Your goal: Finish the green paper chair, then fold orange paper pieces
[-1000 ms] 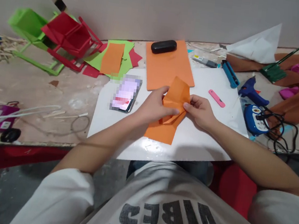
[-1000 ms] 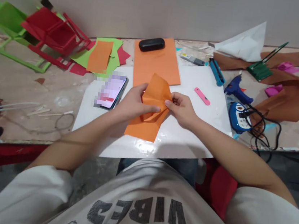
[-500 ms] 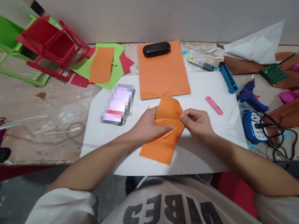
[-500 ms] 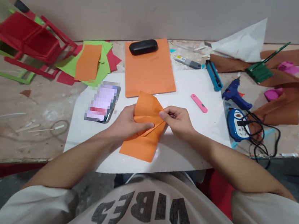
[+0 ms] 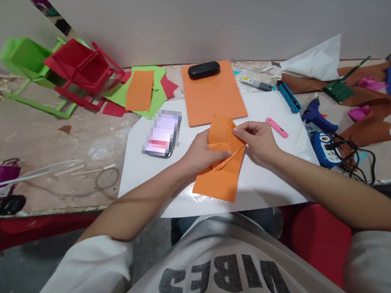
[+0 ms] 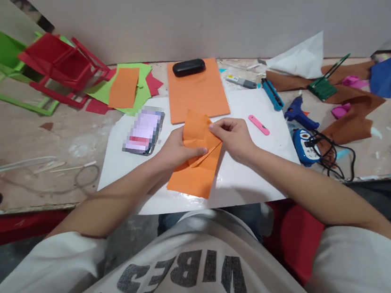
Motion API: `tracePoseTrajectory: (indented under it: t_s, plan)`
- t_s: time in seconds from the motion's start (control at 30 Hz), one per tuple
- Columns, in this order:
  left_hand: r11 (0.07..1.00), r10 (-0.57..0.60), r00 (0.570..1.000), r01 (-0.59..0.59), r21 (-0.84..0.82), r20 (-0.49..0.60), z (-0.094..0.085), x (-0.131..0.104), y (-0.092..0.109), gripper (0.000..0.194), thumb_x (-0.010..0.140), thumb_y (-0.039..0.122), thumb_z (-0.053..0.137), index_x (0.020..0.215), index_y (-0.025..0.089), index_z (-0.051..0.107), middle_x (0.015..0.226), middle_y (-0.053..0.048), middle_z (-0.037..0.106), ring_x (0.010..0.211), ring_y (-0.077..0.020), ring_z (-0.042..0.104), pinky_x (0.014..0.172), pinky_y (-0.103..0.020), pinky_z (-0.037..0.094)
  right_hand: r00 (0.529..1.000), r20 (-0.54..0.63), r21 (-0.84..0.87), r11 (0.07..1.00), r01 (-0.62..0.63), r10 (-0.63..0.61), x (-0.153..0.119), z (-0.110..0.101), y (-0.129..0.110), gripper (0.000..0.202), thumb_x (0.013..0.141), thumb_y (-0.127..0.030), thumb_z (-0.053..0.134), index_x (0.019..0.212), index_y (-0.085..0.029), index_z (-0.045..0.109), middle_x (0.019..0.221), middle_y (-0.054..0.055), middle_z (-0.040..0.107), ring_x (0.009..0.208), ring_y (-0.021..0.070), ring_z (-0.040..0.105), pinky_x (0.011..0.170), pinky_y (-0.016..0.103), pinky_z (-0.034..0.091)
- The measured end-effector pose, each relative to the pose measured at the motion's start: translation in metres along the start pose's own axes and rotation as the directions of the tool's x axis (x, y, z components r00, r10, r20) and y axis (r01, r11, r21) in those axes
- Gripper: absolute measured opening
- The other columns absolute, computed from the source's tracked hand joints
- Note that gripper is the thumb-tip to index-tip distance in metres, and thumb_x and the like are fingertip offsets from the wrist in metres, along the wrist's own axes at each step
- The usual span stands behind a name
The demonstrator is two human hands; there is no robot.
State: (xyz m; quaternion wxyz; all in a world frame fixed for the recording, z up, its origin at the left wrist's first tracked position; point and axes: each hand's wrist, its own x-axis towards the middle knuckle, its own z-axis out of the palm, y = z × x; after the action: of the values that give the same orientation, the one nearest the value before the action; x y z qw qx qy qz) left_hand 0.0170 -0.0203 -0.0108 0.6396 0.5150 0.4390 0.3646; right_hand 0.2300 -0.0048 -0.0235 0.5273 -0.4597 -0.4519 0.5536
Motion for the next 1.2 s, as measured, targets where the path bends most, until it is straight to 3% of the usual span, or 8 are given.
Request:
tracePoseTrajectory:
  t_s: [0.2,0.33,0.43,0.63,0.77,1.0,1.1,1.2]
  plan:
    - [0.999,0.006,0.999,-0.007,-0.037,-0.032,0.004,-0.005,0.007,0.062,0.066,0.033,0.103,0.119,0.020,0.075,0.120,-0.013,0.090,0.110,-0.0375,0.088,0.100,-0.053,0.072,0.990,-0.138,-0.013,0.999,0.035,-0.037,0.046,0.004,-0.025,0.052,0.070,-0.062,0.113,0.073,-0.021,0.080,0.075,0.003,0.079,0.068,0.0126,0.067,0.066,0.026,0.055]
    - [0.998,0.057,0.989,-0.055,0.022,-0.139,-0.002,-0.008,0.018,0.060,0.073,0.032,0.102,0.125,0.021,0.074,0.131,-0.015,0.088,0.120,-0.0385,0.087,0.107,-0.055,0.072,0.990,0.139,-0.139,0.989,0.052,-0.033,0.045,-0.005,-0.046,0.075,0.067,-0.091,0.106,0.086,-0.021,0.088,0.082,0.006,0.084,0.073,0.0157,0.073,0.068,0.028,0.059]
    - [0.994,0.085,0.974,-0.067,0.091,-0.212,-0.006,-0.009,0.023,0.059,0.078,0.033,0.101,0.129,0.024,0.073,0.135,-0.014,0.087,0.124,-0.0367,0.086,0.108,-0.052,0.071,0.925,0.368,-0.269,0.963,0.005,0.098,0.034,-0.009,-0.054,0.072,0.055,-0.082,0.116,0.085,-0.022,0.091,0.085,0.006,0.087,0.075,0.0204,0.076,0.071,0.034,0.063]
    - [0.991,0.132,0.967,-0.127,0.036,-0.218,-0.007,-0.003,0.016,0.070,0.073,0.040,0.107,0.131,0.024,0.070,0.129,-0.012,0.087,0.119,-0.0346,0.087,0.104,-0.050,0.071,0.937,0.335,-0.254,0.967,-0.016,0.104,0.027,-0.010,-0.043,0.061,0.058,-0.069,0.118,0.075,-0.020,0.087,0.078,0.007,0.082,0.072,0.0202,0.071,0.070,0.036,0.058]
    - [0.990,0.139,0.966,-0.132,0.046,-0.220,-0.005,0.000,0.008,0.071,0.072,0.039,0.107,0.133,0.024,0.072,0.133,-0.012,0.087,0.121,-0.0334,0.086,0.107,-0.049,0.071,0.924,0.361,-0.221,0.974,-0.046,0.126,0.026,-0.011,-0.029,0.065,0.059,-0.073,0.116,0.073,-0.020,0.082,0.075,0.005,0.078,0.068,0.0165,0.065,0.064,0.032,0.053]
    - [0.989,0.143,0.966,-0.132,0.062,-0.216,-0.003,0.000,0.003,0.046,0.088,0.041,0.095,0.125,0.020,0.079,0.122,-0.013,0.088,0.110,-0.0294,0.086,0.097,-0.044,0.070,0.930,0.328,-0.139,0.982,-0.126,0.166,0.021,-0.012,-0.010,0.067,0.065,-0.074,0.113,0.083,-0.020,0.078,0.080,0.005,0.078,0.073,0.0192,0.070,0.068,0.034,0.059]
    - [0.978,0.193,0.957,-0.169,0.125,-0.218,-0.007,0.000,0.006,0.039,0.093,0.046,0.092,0.120,0.021,0.080,0.120,-0.012,0.088,0.109,-0.0296,0.084,0.096,-0.044,0.069,0.969,0.245,-0.262,0.963,0.069,-0.003,0.020,-0.014,-0.015,0.057,0.072,-0.067,0.110,0.087,-0.023,0.077,0.089,0.004,0.080,0.084,0.0227,0.073,0.081,0.039,0.063]
    - [0.872,0.376,0.904,-0.272,0.407,-0.204,-0.018,0.000,0.011,0.029,0.096,0.049,0.088,0.109,0.025,0.079,0.110,-0.008,0.086,0.107,-0.0295,0.081,0.098,-0.045,0.065,0.931,0.223,-0.443,0.821,0.362,-0.290,0.013,-0.017,-0.030,0.043,0.088,-0.065,0.100,0.095,-0.027,0.080,0.101,0.007,0.084,0.096,0.0276,0.075,0.096,0.047,0.065]
